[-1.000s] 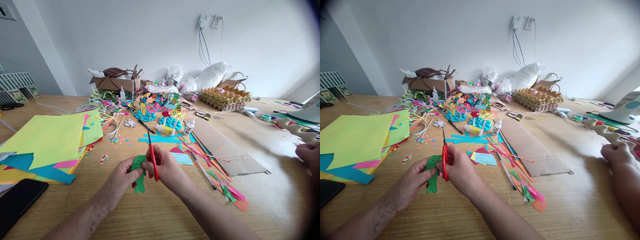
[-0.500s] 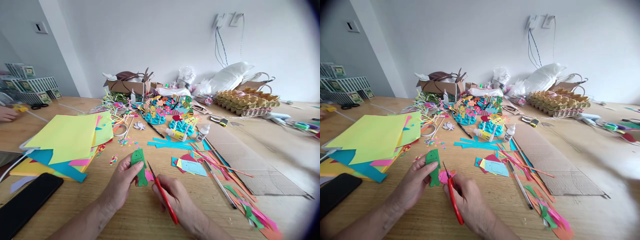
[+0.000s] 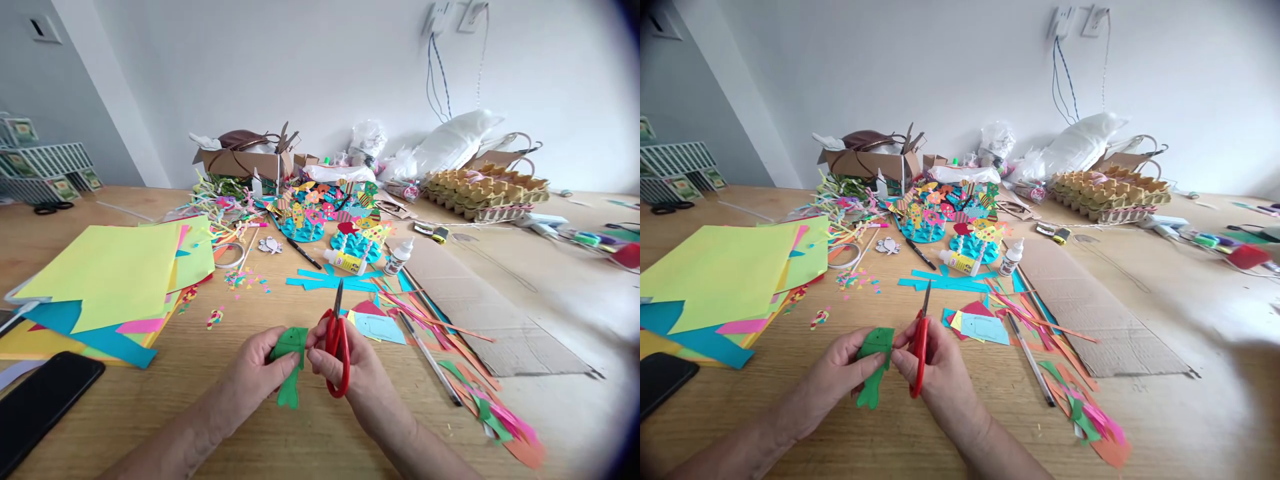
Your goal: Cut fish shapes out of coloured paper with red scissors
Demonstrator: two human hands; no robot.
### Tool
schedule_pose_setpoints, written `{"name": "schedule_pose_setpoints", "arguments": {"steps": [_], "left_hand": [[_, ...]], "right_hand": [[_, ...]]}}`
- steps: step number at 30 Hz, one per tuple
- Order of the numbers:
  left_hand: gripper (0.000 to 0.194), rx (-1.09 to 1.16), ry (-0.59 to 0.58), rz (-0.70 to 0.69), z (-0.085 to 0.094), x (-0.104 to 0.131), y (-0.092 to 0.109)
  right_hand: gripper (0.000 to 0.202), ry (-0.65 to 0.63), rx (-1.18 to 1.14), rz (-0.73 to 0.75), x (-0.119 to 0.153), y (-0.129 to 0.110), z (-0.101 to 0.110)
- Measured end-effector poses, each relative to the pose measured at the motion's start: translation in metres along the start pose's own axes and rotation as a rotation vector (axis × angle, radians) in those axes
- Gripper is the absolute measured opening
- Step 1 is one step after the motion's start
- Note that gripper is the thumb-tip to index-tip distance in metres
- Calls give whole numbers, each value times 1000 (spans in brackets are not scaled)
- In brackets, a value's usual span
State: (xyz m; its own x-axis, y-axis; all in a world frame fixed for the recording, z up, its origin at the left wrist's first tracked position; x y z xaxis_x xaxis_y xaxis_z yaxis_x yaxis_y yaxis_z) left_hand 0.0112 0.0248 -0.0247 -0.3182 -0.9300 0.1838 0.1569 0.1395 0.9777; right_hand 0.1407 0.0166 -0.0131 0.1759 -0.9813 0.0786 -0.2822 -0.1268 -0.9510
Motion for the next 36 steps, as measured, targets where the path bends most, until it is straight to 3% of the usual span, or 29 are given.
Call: {"name": "schedule_pose_setpoints", "arguments": {"steps": [5, 12, 18, 23, 36], "left_hand": [[11, -26, -107, -70, -9, 2, 7], [11, 30, -79, 0, -12, 5, 8], [12, 103, 99, 2, 11, 1, 4], [13, 234, 144, -33, 24, 1, 9], [11, 353, 130, -42, 20, 0, 10]], "right_hand": [[34, 14, 8, 4, -1, 0, 2], [33, 48, 49, 25, -2, -3, 1], [28, -98, 391, -40, 4, 1, -3], [30, -220, 589, -64, 7, 12, -4], [28, -305, 476, -163, 12, 27, -9]]}}
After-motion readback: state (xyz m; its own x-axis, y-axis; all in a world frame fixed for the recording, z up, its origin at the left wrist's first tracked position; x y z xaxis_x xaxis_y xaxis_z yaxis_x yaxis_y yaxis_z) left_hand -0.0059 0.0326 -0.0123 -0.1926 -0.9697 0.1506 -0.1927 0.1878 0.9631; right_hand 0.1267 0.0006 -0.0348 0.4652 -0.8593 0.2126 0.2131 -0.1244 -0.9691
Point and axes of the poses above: each hand's wrist, its own x-axis away from the middle knuckle, its own z-axis out of the back of the hand, y = z × x, the point moved 5 cm from there along -x, towards the middle knuckle, and after that the axes turned 6 degrees about -x, right-handed, at the moved point
